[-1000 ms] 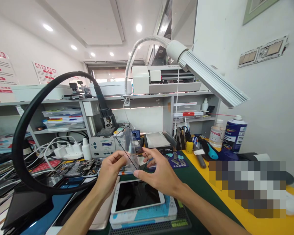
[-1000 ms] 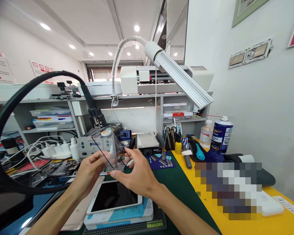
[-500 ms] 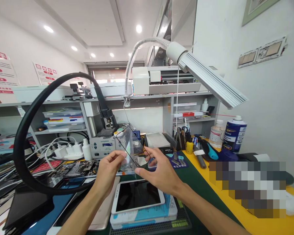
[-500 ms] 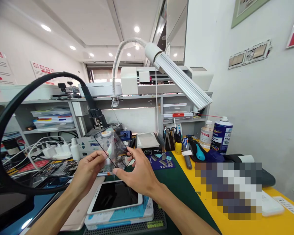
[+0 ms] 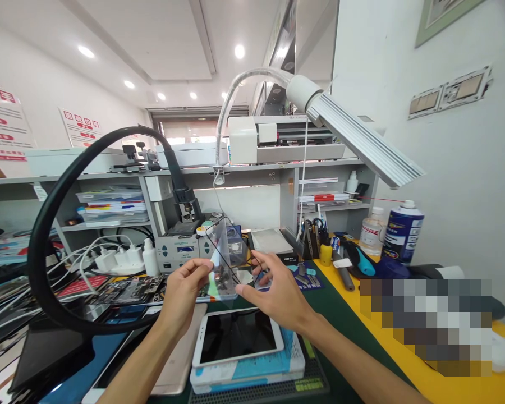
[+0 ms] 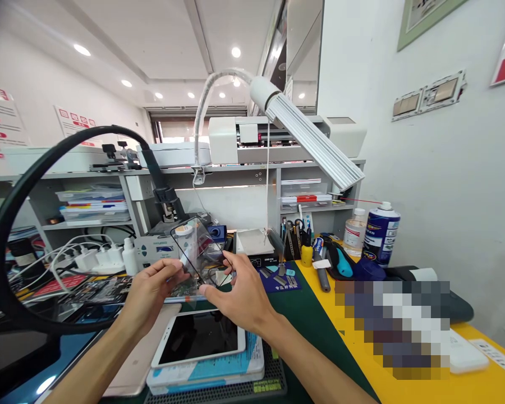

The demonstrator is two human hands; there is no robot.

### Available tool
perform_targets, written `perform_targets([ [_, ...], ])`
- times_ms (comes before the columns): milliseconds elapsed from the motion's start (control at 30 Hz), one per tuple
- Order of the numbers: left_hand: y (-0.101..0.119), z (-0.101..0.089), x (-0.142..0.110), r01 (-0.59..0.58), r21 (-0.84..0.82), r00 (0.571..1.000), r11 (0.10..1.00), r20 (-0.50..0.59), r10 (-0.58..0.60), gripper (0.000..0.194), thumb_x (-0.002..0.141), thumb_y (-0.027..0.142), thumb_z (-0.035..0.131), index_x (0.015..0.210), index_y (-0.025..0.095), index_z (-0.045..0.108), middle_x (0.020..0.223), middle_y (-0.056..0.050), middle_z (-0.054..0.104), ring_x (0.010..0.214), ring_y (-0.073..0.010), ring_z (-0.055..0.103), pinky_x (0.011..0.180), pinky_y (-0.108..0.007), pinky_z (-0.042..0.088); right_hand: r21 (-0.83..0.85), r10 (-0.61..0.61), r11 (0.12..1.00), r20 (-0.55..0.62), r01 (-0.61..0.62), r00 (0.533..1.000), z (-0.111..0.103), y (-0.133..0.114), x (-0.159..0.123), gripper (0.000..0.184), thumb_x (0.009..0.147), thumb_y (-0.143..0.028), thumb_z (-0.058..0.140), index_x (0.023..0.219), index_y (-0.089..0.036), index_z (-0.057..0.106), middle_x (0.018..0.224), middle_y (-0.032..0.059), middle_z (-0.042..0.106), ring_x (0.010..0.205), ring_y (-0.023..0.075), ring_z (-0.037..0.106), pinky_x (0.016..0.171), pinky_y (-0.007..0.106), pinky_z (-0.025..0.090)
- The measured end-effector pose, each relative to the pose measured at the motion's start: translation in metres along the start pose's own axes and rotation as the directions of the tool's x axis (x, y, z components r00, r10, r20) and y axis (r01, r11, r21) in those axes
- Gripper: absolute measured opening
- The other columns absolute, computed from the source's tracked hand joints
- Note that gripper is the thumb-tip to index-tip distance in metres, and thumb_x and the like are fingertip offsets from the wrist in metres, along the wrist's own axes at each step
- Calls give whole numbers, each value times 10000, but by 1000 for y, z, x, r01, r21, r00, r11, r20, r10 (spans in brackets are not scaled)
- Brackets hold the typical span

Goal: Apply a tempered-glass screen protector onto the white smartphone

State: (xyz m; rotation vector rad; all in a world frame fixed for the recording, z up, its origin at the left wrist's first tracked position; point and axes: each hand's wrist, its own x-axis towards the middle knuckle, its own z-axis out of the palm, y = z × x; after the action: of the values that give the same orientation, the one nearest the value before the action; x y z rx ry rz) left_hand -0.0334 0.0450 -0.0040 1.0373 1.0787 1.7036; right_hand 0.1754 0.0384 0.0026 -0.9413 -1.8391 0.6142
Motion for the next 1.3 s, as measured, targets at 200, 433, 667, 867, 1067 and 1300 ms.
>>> perform_targets([
  [200, 3, 0, -1, -1, -4, 1000, 1000, -13, 1, 241, 614, 371, 846, 688, 180, 720, 685, 3, 608, 733, -181, 582, 740, -317, 476, -17, 3, 1000, 4, -3, 1000, 0, 5, 1, 754, 812, -508, 722, 1448, -196, 464, 1224, 114, 559, 1021, 240, 590, 764, 364, 541],
  [433, 5, -2, 1, -9, -30, 999, 999, -32, 8, 235, 583, 349, 855, 666, 173, 725, 689, 2, 616, 686, -161, 552, 750, -329, 505, -34, 8, 999, 8, -8, 1000, -1, 7, 2, 768, 817, -535, 710, 1458, -198, 453, 1219, 119, 562, 998, 246, 599, 771, 376, 546],
  [667, 5, -5, 5, -15, -54, 999, 998, -48, 12, 221, 577, 339, 851, 641, 171, 724, 689, -5, 636, 680, -157, 569, 744, -322, 517, -33, 11, 999, -3, -11, 1000, -1, 11, 3, 763, 821, -537, 704, 1454, -191, 456, 1223, 114, 562, 984, 239, 597, 781, 380, 552],
  [867, 4, -7, 8, -23, -65, 997, 998, -70, 19, 200, 558, 307, 850, 630, 169, 726, 673, -2, 619, 679, -151, 549, 737, -317, 520, -30, 26, 999, -14, -26, 1000, -2, 12, 5, 771, 815, -544, 707, 1455, -194, 457, 1236, 118, 564, 982, 239, 600, 783, 382, 556],
  [1067, 4, -11, 11, -40, -77, 996, 996, -85, 33, 213, 561, 317, 848, 641, 162, 725, 721, -17, 628, 728, -158, 553, 712, -290, 499, -39, 19, 999, -48, -21, 999, -5, 9, 7, 710, 797, -446, 731, 1410, -175, 496, 1179, 111, 585, 948, 225, 603, 762, 367, 549],
  [1300, 10, -13, 11, -49, -81, 994, 996, -101, 40, 225, 546, 323, 847, 634, 164, 714, 691, -19, 610, 696, -163, 542, 643, -276, 465, -35, 47, 998, -84, -50, 995, -7, 12, 10, 717, 779, -427, 738, 1401, -166, 496, 1158, 113, 600, 945, 229, 615, 763, 367, 555],
])
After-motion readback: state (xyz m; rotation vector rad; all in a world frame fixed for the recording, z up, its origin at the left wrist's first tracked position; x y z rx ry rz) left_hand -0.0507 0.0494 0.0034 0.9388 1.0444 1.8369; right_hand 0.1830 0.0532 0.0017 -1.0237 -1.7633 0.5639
